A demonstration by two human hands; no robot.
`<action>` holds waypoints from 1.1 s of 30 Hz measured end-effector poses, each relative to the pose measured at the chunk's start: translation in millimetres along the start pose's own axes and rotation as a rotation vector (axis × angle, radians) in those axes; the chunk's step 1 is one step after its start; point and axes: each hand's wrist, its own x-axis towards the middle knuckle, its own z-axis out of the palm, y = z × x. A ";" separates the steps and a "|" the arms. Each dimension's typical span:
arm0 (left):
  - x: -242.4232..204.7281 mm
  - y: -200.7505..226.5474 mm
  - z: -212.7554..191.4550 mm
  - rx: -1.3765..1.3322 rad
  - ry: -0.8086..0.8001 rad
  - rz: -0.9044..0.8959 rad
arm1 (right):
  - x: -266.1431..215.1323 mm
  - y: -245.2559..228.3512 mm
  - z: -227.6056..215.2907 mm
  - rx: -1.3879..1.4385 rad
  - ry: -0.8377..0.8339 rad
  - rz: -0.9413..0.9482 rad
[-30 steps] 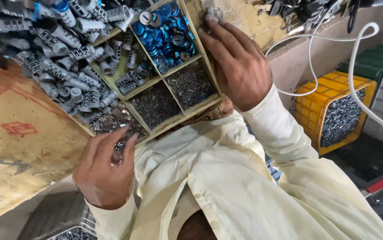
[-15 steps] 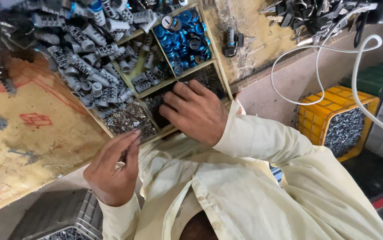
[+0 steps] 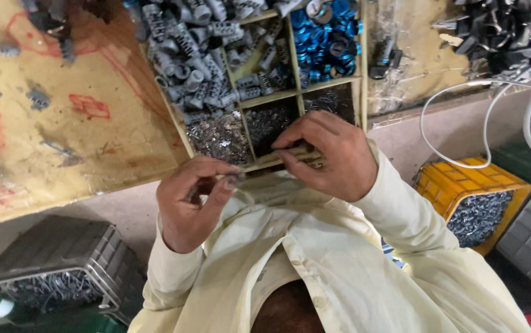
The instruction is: The person assembles keychains by hand, picking up metal keys, pins, and blue plastic caps from a compartmentalized wooden tray. They insert the pin through the key and cap, then place the finished keychain onto a growing pile on the table.
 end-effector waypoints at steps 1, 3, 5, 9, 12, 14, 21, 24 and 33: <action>-0.4 1.8 0.9 -0.037 -0.008 -0.010 | -3.7 2.0 -0.4 0.083 -0.014 0.021; 2.3 3.5 8.8 -0.115 -0.036 -0.023 | -11.9 5.1 -1.8 0.344 -0.103 0.309; 7.7 3.2 21.3 0.177 0.074 0.115 | -18.0 8.5 -2.7 0.601 -0.149 0.426; 17.6 4.4 28.4 0.190 -0.082 0.207 | -25.4 14.5 -3.3 0.836 -0.144 0.333; 17.4 1.3 32.3 0.012 -0.107 -0.001 | -28.7 18.7 0.2 0.840 -0.147 0.322; 14.7 -2.9 33.7 -0.036 -0.104 0.010 | -30.3 22.5 2.3 0.862 -0.159 0.334; 10.4 -12.9 39.0 -0.329 -0.112 -0.133 | -31.1 28.6 5.3 0.944 -0.201 0.393; 12.5 -9.5 38.8 -0.336 -0.118 -0.179 | -28.0 27.2 0.9 0.878 -0.210 0.383; 20.9 3.7 31.8 0.215 -0.066 0.031 | -7.1 17.8 -18.4 0.366 -0.256 0.224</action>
